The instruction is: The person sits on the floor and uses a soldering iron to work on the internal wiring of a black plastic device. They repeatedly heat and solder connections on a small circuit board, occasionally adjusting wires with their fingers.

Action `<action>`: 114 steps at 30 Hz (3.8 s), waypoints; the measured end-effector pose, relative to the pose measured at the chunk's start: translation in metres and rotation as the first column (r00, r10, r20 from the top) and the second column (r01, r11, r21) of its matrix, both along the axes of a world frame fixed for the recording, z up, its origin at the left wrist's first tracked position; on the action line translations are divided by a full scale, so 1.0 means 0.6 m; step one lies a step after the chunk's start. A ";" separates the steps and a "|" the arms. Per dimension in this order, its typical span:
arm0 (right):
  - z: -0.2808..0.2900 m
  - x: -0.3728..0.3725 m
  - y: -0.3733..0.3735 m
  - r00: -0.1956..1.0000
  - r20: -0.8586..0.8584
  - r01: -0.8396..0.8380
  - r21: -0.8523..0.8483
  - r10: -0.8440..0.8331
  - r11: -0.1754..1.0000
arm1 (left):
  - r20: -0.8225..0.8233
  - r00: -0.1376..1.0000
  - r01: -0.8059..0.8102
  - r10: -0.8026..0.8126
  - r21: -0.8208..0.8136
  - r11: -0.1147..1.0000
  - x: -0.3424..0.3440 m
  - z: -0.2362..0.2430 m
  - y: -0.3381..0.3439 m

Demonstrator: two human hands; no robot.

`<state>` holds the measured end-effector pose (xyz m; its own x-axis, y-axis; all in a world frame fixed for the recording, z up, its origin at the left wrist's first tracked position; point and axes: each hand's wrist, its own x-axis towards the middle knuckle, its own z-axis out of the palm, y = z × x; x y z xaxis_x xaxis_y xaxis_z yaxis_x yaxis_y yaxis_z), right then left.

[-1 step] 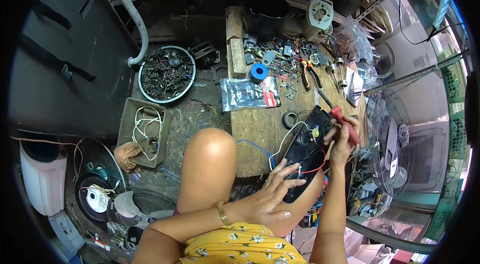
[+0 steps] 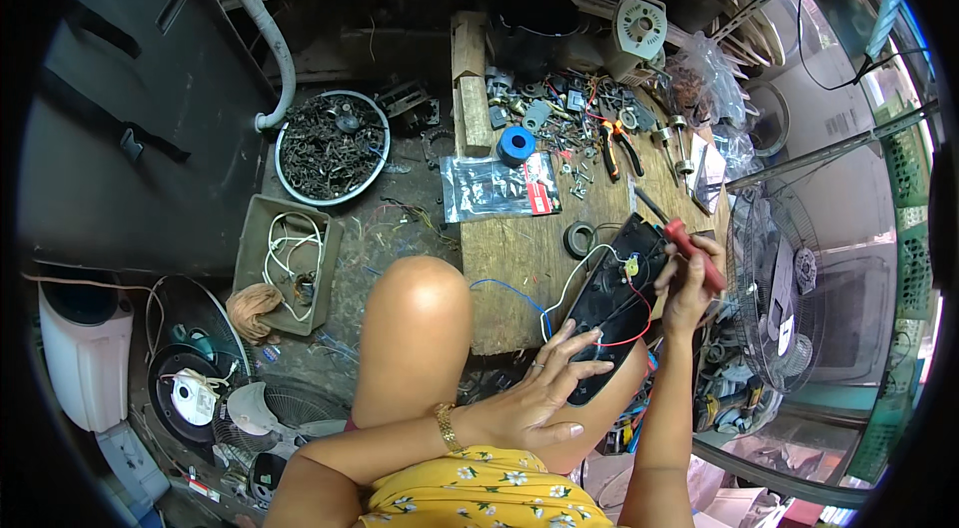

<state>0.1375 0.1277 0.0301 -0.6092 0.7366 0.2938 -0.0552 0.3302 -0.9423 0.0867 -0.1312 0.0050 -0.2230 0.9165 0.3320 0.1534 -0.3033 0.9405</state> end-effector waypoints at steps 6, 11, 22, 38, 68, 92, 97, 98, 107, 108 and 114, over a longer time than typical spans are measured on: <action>-0.008 0.036 0.024 0.985 -0.154 0.051 -0.174 -0.078 0.983 | 0.013 1.000 -0.022 0.023 -0.075 0.997 -0.013 0.014 -0.014; -0.020 0.037 0.032 0.980 -0.181 0.058 -0.129 -0.081 0.990 | -0.383 0.909 -0.256 0.167 -0.197 0.946 -0.112 0.084 -0.053; 0.011 0.024 -0.025 0.962 -0.233 0.091 -0.210 -0.140 0.974 | 0.074 0.743 -0.503 0.666 -0.594 0.628 -0.042 -0.036 -0.040; -0.007 0.004 -0.031 0.934 -0.358 -0.060 -0.163 -0.002 0.985 | 0.199 0.569 -0.425 0.798 -0.759 0.493 0.043 -0.170 -0.090; 0.262 0.002 -0.123 0.705 -0.703 -0.151 -0.019 0.094 0.988 | 0.290 0.888 -0.205 0.356 -0.442 0.873 0.068 0.185 -0.141; 0.072 0.010 -0.054 0.807 -0.573 0.004 -0.235 -0.142 0.972 | 0.163 0.549 -0.655 0.819 -0.525 0.544 -0.209 -0.015 -0.213; 0.032 0.012 -0.049 0.780 -0.572 0.089 -0.300 -0.253 0.950 | -0.531 0.529 -0.812 0.662 -0.543 0.214 -0.291 -0.373 -0.203; 0.033 0.012 -0.048 0.771 -0.583 0.101 -0.288 -0.258 0.952 | -0.551 0.620 -0.748 0.558 -0.629 0.210 -0.291 -0.418 -0.188; 0.047 0.009 -0.039 0.783 -0.512 0.195 -0.336 -0.352 0.922 | -0.712 0.675 -0.737 0.194 -0.654 0.168 -0.270 -0.590 -0.146; 0.044 0.007 -0.039 0.776 -0.509 0.216 -0.341 -0.373 0.915 | -0.746 0.655 -0.753 0.120 -0.630 0.189 -0.275 -0.586 -0.147; 0.032 0.021 -0.026 0.767 -0.543 0.161 -0.355 -0.343 0.921 | -0.906 0.339 -0.936 0.254 -0.296 0.192 -0.300 -0.475 -0.163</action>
<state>0.1502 0.1120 0.0495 -0.1661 0.9416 0.2928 -0.5751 0.1488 -0.8045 -0.0930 -0.2292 -0.2802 -0.9002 0.4343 0.0314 0.4289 0.8720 0.2358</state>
